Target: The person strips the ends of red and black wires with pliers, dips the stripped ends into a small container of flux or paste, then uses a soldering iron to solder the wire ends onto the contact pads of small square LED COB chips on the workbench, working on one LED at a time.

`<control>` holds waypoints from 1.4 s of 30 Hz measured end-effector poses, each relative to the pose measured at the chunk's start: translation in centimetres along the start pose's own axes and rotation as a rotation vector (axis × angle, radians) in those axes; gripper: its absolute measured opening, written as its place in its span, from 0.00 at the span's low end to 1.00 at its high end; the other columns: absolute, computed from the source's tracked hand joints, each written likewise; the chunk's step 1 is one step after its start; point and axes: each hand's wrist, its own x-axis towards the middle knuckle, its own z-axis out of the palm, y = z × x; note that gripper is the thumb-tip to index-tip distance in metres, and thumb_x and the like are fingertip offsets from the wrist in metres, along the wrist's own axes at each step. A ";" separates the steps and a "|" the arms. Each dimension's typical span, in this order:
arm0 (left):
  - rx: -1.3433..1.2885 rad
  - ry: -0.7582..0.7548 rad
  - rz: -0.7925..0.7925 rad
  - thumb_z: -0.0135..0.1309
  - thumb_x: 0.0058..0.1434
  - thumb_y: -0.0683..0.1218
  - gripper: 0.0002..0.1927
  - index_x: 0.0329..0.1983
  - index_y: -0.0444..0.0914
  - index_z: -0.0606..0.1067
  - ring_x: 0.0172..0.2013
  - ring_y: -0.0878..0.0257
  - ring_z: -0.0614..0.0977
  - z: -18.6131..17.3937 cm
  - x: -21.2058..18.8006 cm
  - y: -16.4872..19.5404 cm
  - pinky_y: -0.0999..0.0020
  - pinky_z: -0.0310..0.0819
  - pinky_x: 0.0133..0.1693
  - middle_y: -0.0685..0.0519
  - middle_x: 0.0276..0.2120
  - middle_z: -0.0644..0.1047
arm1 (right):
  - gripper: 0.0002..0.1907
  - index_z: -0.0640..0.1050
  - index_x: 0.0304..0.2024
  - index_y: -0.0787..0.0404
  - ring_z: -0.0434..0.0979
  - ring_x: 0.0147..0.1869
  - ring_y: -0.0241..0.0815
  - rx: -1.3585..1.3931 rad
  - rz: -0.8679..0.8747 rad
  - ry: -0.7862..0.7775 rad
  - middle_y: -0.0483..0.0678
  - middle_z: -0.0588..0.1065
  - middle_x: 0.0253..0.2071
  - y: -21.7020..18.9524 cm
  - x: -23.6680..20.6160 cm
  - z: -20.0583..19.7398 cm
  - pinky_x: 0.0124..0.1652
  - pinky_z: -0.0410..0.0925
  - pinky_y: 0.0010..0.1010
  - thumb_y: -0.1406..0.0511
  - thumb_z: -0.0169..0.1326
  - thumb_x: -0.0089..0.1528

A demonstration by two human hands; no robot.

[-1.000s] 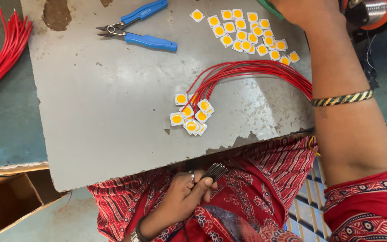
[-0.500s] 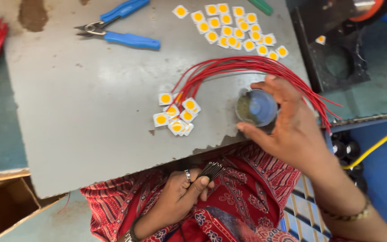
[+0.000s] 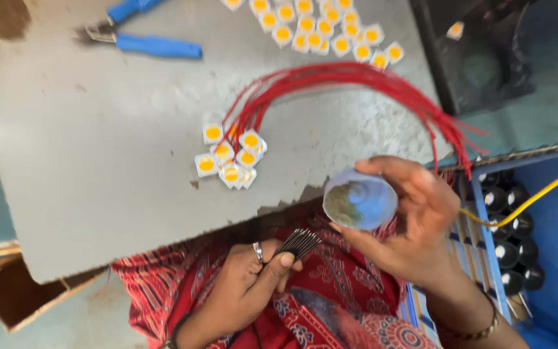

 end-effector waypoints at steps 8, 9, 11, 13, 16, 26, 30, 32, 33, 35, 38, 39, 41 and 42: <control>0.035 -0.071 -0.036 0.47 0.72 0.49 0.18 0.30 0.35 0.78 0.16 0.69 0.70 0.6 0.0 0.1 0.68 0.63 0.22 0.55 0.13 0.67 | 0.62 0.44 0.73 0.33 0.77 0.60 0.53 0.068 0.024 -0.084 0.62 0.67 0.60 1.6 -6.1 0.4 0.53 0.80 0.42 0.80 0.65 0.53; 0.055 -0.084 -0.064 0.47 0.72 0.49 0.18 0.30 0.35 0.78 0.16 0.68 0.68 0.7 0.1 0.0 0.67 0.62 0.22 0.55 0.13 0.66 | 0.62 0.43 0.73 0.34 0.78 0.60 0.53 0.067 0.028 -0.097 0.62 0.68 0.60 1.7 -6.4 0.5 0.53 0.80 0.41 0.80 0.65 0.53; 0.097 -0.107 -0.118 0.47 0.71 0.50 0.19 0.30 0.35 0.79 0.15 0.68 0.65 0.9 0.4 -0.2 0.65 0.59 0.21 0.54 0.12 0.65 | 0.63 0.41 0.74 0.36 0.79 0.58 0.52 0.020 -0.014 -0.139 0.61 0.70 0.58 2.1 -6.8 0.6 0.53 0.78 0.42 0.79 0.66 0.53; 0.102 -0.115 -0.174 0.46 0.71 0.52 0.20 0.29 0.35 0.79 0.16 0.68 0.65 1.1 0.6 -0.4 0.65 0.58 0.21 0.54 0.12 0.64 | 0.63 0.39 0.75 0.38 0.80 0.58 0.51 -0.009 -0.029 -0.166 0.60 0.72 0.57 2.4 -7.0 0.7 0.55 0.77 0.42 0.78 0.66 0.54; 0.077 -0.121 -0.207 0.46 0.70 0.52 0.22 0.27 0.34 0.79 0.16 0.68 0.65 1.2 0.7 -0.7 0.65 0.58 0.21 0.54 0.12 0.64 | 0.64 0.37 0.76 0.39 0.80 0.59 0.52 -0.013 -0.011 -0.186 0.61 0.72 0.57 2.6 -7.0 0.7 0.56 0.76 0.42 0.78 0.65 0.55; 0.024 -0.108 -0.213 0.48 0.70 0.53 0.24 0.22 0.33 0.76 0.17 0.68 0.68 1.9 0.7 -1.4 0.64 0.62 0.22 0.53 0.13 0.67 | 0.68 0.31 0.77 0.38 0.81 0.59 0.52 0.039 0.015 -0.231 0.61 0.73 0.61 2.6 -6.8 0.5 0.56 0.78 0.39 0.80 0.63 0.56; 0.028 -0.106 -0.229 0.48 0.69 0.53 0.24 0.22 0.34 0.77 0.16 0.67 0.70 2.1 0.9 -1.2 0.65 0.64 0.21 0.53 0.11 0.69 | 0.70 0.29 0.76 0.38 0.81 0.56 0.50 -0.003 0.006 -0.252 0.60 0.73 0.60 2.6 -6.8 0.3 0.52 0.76 0.38 0.79 0.64 0.54; 0.032 -0.109 -0.247 0.48 0.68 0.53 0.24 0.21 0.34 0.77 0.15 0.67 0.71 2.3 1.0 -1.0 0.65 0.65 0.21 0.53 0.11 0.70 | 0.70 0.28 0.76 0.37 0.82 0.55 0.49 -0.015 0.003 -0.254 0.60 0.73 0.60 2.5 -6.7 0.4 0.51 0.76 0.37 0.79 0.64 0.55; 0.035 -0.108 -0.268 0.48 0.68 0.53 0.24 0.21 0.34 0.77 0.15 0.67 0.71 2.3 1.1 -0.9 0.65 0.64 0.21 0.52 0.11 0.69 | 0.71 0.28 0.76 0.37 0.82 0.54 0.49 -0.022 0.001 -0.254 0.59 0.73 0.60 2.5 -6.7 0.4 0.51 0.76 0.36 0.79 0.65 0.55; 0.042 -0.109 -0.311 0.48 0.67 0.53 0.23 0.21 0.34 0.77 0.14 0.66 0.70 2.4 1.2 -0.8 0.64 0.63 0.20 0.52 0.10 0.69 | 0.71 0.28 0.76 0.36 0.82 0.55 0.51 -0.016 0.005 -0.272 0.60 0.73 0.59 2.4 -6.5 0.4 0.52 0.76 0.38 0.79 0.64 0.54; 0.029 -0.115 -0.263 0.48 0.68 0.52 0.24 0.20 0.34 0.77 0.14 0.66 0.70 2.4 1.3 -0.8 0.64 0.64 0.20 0.52 0.10 0.69 | 0.71 0.27 0.76 0.36 0.82 0.55 0.51 -0.022 0.014 -0.286 0.59 0.74 0.59 2.4 -6.5 0.4 0.52 0.76 0.39 0.80 0.64 0.54; 0.025 -0.114 -0.256 0.48 0.68 0.52 0.24 0.20 0.34 0.77 0.14 0.66 0.70 2.5 1.3 -0.8 0.64 0.64 0.20 0.52 0.10 0.69 | 0.71 0.27 0.76 0.36 0.82 0.55 0.51 -0.026 0.018 -0.288 0.59 0.74 0.59 2.4 -6.6 0.4 0.52 0.76 0.38 0.80 0.64 0.54; 0.022 -0.112 -0.240 0.47 0.68 0.52 0.24 0.20 0.34 0.77 0.14 0.67 0.70 2.6 1.3 -0.9 0.65 0.64 0.20 0.53 0.11 0.69 | 0.72 0.27 0.76 0.35 0.81 0.55 0.51 -0.014 0.019 -0.295 0.59 0.74 0.60 2.4 -6.6 0.5 0.52 0.76 0.38 0.79 0.64 0.54; 0.020 -0.110 -0.245 0.48 0.68 0.52 0.23 0.20 0.34 0.77 0.15 0.67 0.70 2.6 1.3 -0.9 0.65 0.64 0.20 0.53 0.11 0.69 | 0.72 0.27 0.76 0.35 0.81 0.55 0.51 -0.009 0.020 -0.297 0.59 0.74 0.60 2.5 -6.7 0.5 0.52 0.76 0.38 0.79 0.64 0.54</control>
